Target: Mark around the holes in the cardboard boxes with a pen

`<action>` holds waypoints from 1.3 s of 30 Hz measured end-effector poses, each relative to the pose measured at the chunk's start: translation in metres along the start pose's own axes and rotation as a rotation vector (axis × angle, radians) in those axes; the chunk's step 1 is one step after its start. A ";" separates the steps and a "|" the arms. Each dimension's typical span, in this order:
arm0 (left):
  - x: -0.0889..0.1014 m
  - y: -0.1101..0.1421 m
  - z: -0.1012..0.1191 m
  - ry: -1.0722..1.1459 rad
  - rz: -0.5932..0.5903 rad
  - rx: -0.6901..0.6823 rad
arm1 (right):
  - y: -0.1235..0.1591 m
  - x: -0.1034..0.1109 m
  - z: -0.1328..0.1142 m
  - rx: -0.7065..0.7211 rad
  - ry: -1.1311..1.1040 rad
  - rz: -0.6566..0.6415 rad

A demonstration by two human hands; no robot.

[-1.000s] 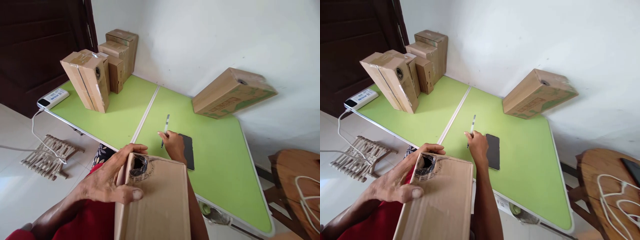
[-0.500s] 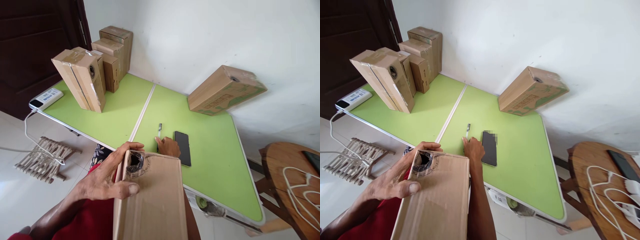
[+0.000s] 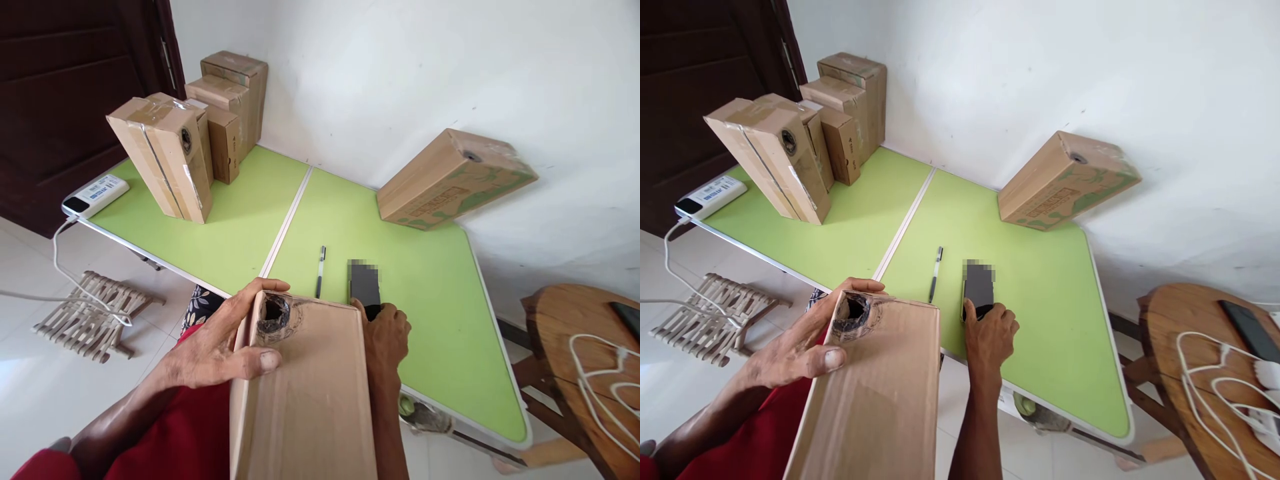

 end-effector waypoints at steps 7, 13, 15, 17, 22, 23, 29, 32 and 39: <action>0.000 -0.002 0.005 0.020 0.019 0.011 | -0.008 -0.002 0.010 0.025 -0.031 -0.040; 0.002 -0.004 0.005 0.016 -0.003 0.002 | -0.021 -0.010 0.018 0.014 -0.070 -0.076; 0.002 -0.004 0.005 0.018 0.000 0.005 | -0.027 -0.011 0.019 -0.011 -0.100 -0.080; 0.002 -0.003 0.005 0.007 -0.001 0.007 | -0.032 -0.011 0.021 -0.031 -0.133 -0.087; 0.004 -0.003 0.005 -0.011 0.007 -0.002 | -0.034 -0.001 0.026 -0.055 -0.240 -0.137; 0.004 -0.003 0.005 -0.012 0.006 -0.007 | -0.032 0.001 0.027 -0.053 -0.266 -0.147; 0.003 -0.005 0.005 0.003 0.010 -0.016 | -0.020 0.009 0.033 -0.071 -0.524 -0.189; 0.002 -0.004 0.005 0.019 0.017 -0.010 | -0.017 0.009 0.035 -0.117 -0.745 -0.260; 0.002 -0.004 0.008 -0.023 0.016 -0.023 | 0.012 0.023 0.038 -0.255 -1.240 -0.342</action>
Point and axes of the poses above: each hand's wrist, its own y-axis away from the middle knuckle, its own x-axis out of the back of the hand, z = x × y, the point moved 1 cm from there along -y, towards the middle knuckle, and after that the axes turned 4 degrees about -x, right-handed, at the moved point
